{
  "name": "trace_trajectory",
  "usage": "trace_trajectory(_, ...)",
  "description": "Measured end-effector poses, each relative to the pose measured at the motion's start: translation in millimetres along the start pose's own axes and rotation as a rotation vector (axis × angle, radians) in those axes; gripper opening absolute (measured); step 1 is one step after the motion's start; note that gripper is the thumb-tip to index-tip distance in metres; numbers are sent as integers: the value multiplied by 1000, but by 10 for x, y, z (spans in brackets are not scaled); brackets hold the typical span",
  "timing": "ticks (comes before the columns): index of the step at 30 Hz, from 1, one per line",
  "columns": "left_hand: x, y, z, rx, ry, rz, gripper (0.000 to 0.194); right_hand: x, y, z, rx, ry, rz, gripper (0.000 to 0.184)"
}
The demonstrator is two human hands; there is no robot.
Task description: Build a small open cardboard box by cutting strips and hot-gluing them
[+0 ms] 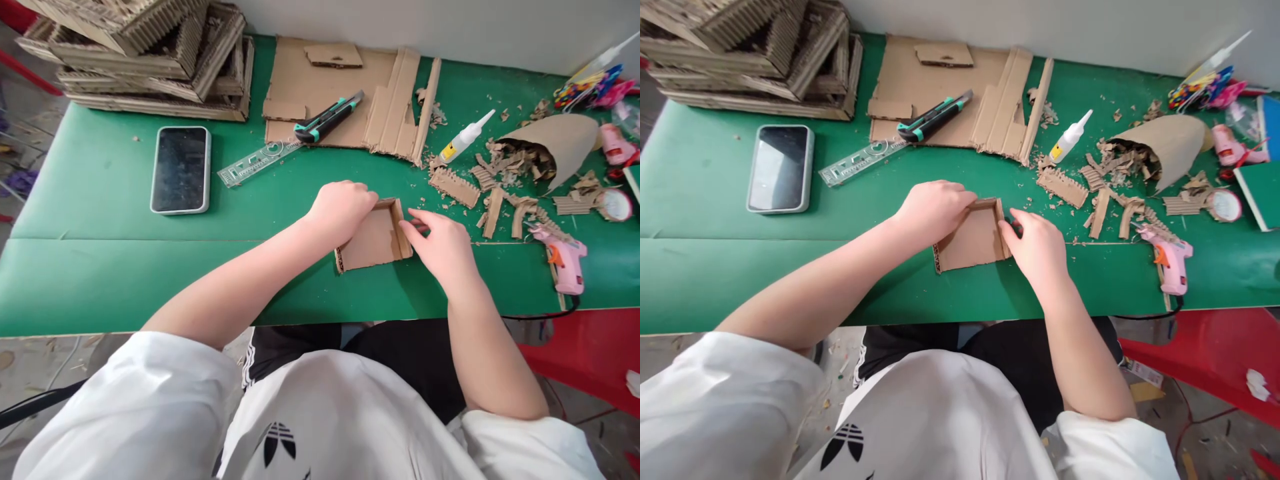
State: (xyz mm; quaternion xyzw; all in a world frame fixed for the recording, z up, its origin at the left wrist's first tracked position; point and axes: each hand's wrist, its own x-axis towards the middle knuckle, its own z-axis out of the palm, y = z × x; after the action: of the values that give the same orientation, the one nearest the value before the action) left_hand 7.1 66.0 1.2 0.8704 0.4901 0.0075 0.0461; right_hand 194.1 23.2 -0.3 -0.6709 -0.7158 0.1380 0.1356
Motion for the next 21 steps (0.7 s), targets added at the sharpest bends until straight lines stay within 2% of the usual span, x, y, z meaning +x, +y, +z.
trace_trajectory(4, 42, -36, 20, -27, -24, -89, 19, 174, -75, -20, -42, -13, -11, 35)
trace_trajectory(8, 117, -55, -29, -40, -66, -125, 20, 215, -95, -36, -54, -57, -18, 34)
trace_trajectory(14, 252, -24, -30, -82, -54, -92, 20, 219, -57, 47, -15, -64, -58, 40)
trace_trajectory(21, 293, 36, -2, -63, -52, -66, 24, 260, -58, 169, 7, 1, -112, 27)
